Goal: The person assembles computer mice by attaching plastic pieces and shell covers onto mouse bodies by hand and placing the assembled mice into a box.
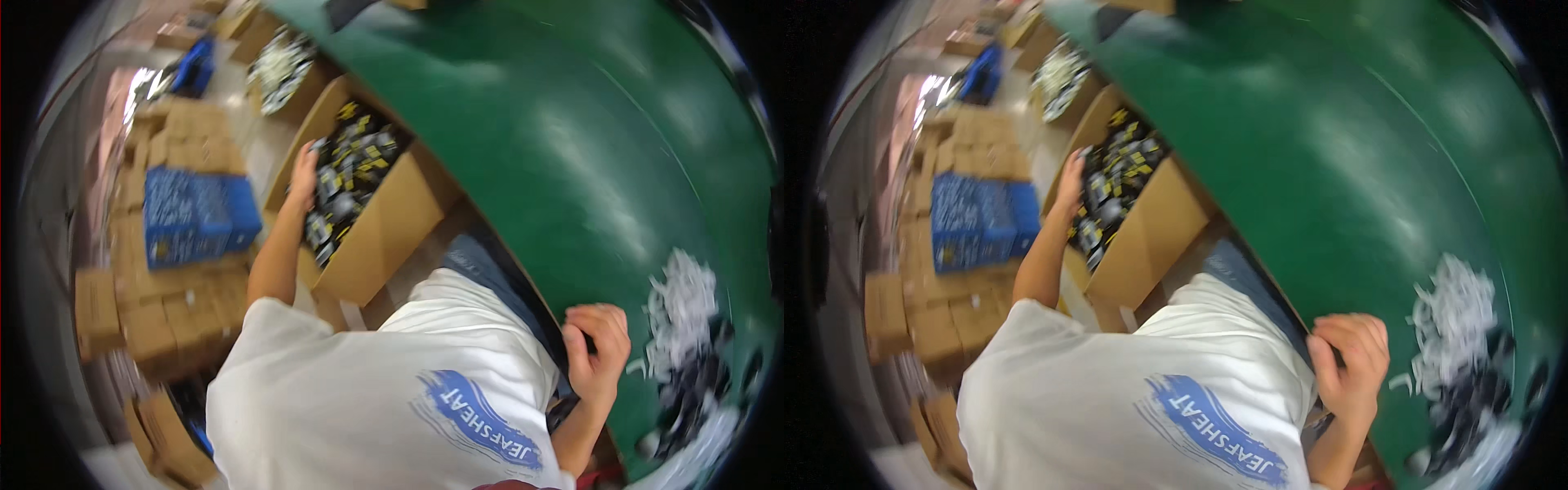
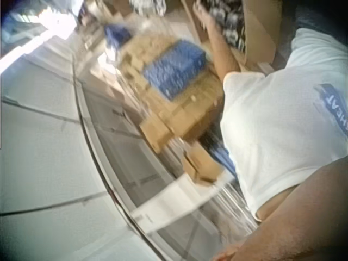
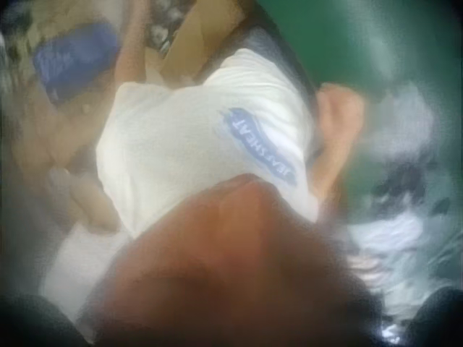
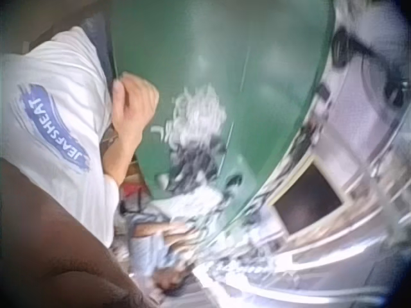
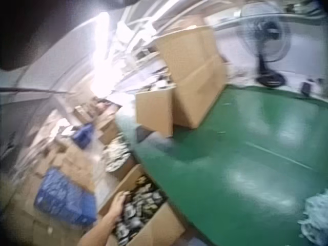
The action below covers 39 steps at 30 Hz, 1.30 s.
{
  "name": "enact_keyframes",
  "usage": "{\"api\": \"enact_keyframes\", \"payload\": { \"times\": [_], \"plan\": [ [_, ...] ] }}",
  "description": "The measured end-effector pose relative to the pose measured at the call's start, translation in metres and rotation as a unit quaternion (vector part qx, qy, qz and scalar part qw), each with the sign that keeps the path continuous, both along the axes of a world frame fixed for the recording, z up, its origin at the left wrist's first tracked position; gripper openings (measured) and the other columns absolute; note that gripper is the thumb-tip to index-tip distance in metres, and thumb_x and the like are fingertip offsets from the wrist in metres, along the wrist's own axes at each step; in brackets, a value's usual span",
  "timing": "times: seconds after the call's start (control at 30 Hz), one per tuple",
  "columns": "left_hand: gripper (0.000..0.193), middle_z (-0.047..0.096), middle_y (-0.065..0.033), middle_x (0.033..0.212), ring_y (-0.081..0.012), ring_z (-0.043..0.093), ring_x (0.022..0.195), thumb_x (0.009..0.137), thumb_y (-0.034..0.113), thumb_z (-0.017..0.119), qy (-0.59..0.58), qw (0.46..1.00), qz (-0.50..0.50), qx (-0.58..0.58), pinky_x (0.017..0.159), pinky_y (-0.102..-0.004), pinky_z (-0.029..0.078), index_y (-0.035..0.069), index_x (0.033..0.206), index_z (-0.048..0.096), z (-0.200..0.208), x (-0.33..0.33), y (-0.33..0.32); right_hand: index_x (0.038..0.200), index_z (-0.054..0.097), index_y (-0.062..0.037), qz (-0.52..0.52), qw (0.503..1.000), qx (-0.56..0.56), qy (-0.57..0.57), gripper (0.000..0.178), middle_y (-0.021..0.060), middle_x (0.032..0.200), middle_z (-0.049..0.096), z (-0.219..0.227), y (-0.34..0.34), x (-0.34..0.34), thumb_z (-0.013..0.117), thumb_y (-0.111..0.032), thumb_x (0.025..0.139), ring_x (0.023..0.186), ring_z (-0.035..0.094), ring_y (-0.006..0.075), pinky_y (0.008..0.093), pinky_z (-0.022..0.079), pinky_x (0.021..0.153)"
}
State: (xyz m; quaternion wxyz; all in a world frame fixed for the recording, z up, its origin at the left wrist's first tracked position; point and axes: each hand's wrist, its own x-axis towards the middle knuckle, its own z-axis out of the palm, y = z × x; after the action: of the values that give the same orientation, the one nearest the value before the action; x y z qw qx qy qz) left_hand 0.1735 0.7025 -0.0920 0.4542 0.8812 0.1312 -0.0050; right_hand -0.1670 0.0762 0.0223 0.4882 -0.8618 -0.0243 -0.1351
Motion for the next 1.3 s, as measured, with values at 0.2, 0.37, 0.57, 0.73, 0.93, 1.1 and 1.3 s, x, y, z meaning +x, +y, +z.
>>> {"api": "enact_keyframes", "payload": {
  "times": [0.2,0.37,0.57,0.73,0.93,1.1,1.3],
  "plan": [
    [0.06,0.056,-0.0174,0.173,-0.0304,0.054,0.156,0.118,0.021,0.06,0.017,1.0,-0.005,0.02,0.13,-0.0451,0.041,0.005,0.175,0.049,-0.03,0.06,0.08,0.1,0.082,-0.0111,0.029,0.998,0.0,-0.058,0.014,0.0017,0.108,0.084,-0.009,-0.003,0.003,0.092,-0.02,0.096,0.103,0.078,0.0251,0.0463,0.058,0.102],
    [0.062,0.06,-0.0231,0.169,-0.0357,0.062,0.149,0.113,0.023,0.072,-0.055,0.981,0.014,0.187,0.127,-0.0446,0.048,-0.005,0.165,0.057,-0.024,0.109,0.008,0.099,0.081,-0.013,-0.107,0.992,-0.024,-0.065,0.014,-0.0002,0.106,0.083,0.009,-0.031,-0.047,0.092,-0.021,0.096,0.099,0.077,0.025,0.0447,0.059,0.101],
    [0.043,0.065,-0.0206,0.156,-0.0343,0.064,0.143,0.115,0.013,0.07,-0.435,0.864,-0.176,0.18,0.126,-0.0459,0.048,-0.005,0.154,0.065,0.074,0.061,-0.224,0.116,0.082,-0.0094,-0.48,0.832,-0.265,0.09,0.032,0.0077,0.112,0.084,0.025,-0.083,-0.149,0.095,-0.027,0.093,0.101,0.077,0.0309,0.0454,0.056,0.092],
    [0.046,0.066,-0.02,0.154,-0.04,0.064,0.141,0.106,0.001,0.077,-0.541,0.675,-0.47,0.176,0.123,-0.0526,0.05,0.002,0.151,0.068,0.104,0.007,-0.384,0.12,0.081,-0.0059,-0.461,0.811,-0.338,0.123,0.031,0.0095,0.118,0.082,0.011,-0.091,-0.159,0.089,-0.025,0.099,0.106,0.074,0.0323,0.0449,0.053,0.098],
    [0.055,0.069,-0.019,0.145,-0.0423,0.067,0.132,0.091,-0.003,0.081,-0.456,0.599,-0.656,-0.051,0.115,-0.0555,0.055,0.007,0.144,0.071,0.113,-0.094,-0.518,0.124,0.079,0.0004,-0.556,0.786,-0.264,0.055,0.023,0.0126,0.115,0.08,0.011,-0.077,-0.176,0.078,-0.016,0.108,0.101,0.074,0.0303,0.042,0.053,0.096],
    [0.058,0.07,-0.0196,0.144,-0.0443,0.068,0.131,0.09,-0.001,0.081,-0.403,0.51,-0.748,-0.137,0.115,-0.0588,0.054,0.007,0.146,0.068,0.121,-0.143,-0.563,0.126,0.076,0.0057,-0.458,0.883,0.053,0.082,0.028,0.013,0.107,0.076,0.013,-0.068,-0.184,0.063,-0.018,0.118,0.095,0.069,0.0246,0.0375,0.056,0.086],
    [0.051,0.071,-0.0204,0.145,-0.0395,0.069,0.134,0.097,0.001,0.079,-0.344,0.555,-0.748,-0.122,0.118,-0.049,0.053,0.003,0.147,0.071,0.127,-0.155,-0.638,0.122,0.078,0.0014,-0.532,0.828,-0.164,0.074,0.026,0.0169,0.103,0.075,-0.004,-0.079,-0.173,0.076,-0.022,0.111,0.085,0.069,0.0347,0.0446,0.057,0.077]
  ]
}}
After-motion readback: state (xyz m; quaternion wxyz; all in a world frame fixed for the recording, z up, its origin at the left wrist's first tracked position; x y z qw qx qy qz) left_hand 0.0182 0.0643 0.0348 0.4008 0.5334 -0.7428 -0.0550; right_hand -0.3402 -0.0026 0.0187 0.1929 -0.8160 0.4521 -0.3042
